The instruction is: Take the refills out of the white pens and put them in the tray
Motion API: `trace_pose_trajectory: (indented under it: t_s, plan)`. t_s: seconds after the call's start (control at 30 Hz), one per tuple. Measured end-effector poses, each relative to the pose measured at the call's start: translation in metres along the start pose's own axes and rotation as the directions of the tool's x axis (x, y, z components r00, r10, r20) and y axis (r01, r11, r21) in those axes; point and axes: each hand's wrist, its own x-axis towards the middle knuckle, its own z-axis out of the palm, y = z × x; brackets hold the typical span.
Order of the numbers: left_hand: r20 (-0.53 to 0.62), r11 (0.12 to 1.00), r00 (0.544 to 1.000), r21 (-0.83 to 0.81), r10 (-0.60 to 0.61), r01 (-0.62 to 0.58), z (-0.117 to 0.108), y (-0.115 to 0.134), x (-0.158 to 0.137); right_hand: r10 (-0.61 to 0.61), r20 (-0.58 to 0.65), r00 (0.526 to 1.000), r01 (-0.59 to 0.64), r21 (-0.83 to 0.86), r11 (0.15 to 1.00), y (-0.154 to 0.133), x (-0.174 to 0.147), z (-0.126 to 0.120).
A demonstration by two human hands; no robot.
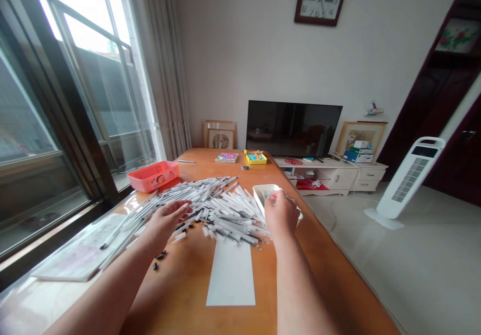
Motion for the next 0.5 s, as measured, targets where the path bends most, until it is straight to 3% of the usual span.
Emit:
trace_pose_trajectory:
  t_s: [0.13,0.27,0.4,0.5]
  plan:
    - [-0.075,0.997,0.995,0.039,0.062,-0.059,-0.013,-0.010,0.011,-0.135,-0.038,0.990,0.140,0.202,0.969,-0.016,-0.012,0.003]
    - [-0.099,0.968,0.986,0.223,0.136,-0.112,-0.016,-0.026,0.019,-0.209,0.101,0.973,0.162,0.348,0.923,-0.030,-0.027,0.008]
    - [0.007,0.827,0.967,0.517,0.254,-0.222,-0.006,-0.034,0.016,-0.274,0.249,0.929,0.182,0.336,0.924,-0.035,-0.037,0.015]
    - [0.135,0.732,0.929,0.580,0.345,-0.356,0.003,-0.034,0.009,-0.259,0.344,0.902,0.165,0.280,0.946,-0.034,-0.042,0.019]
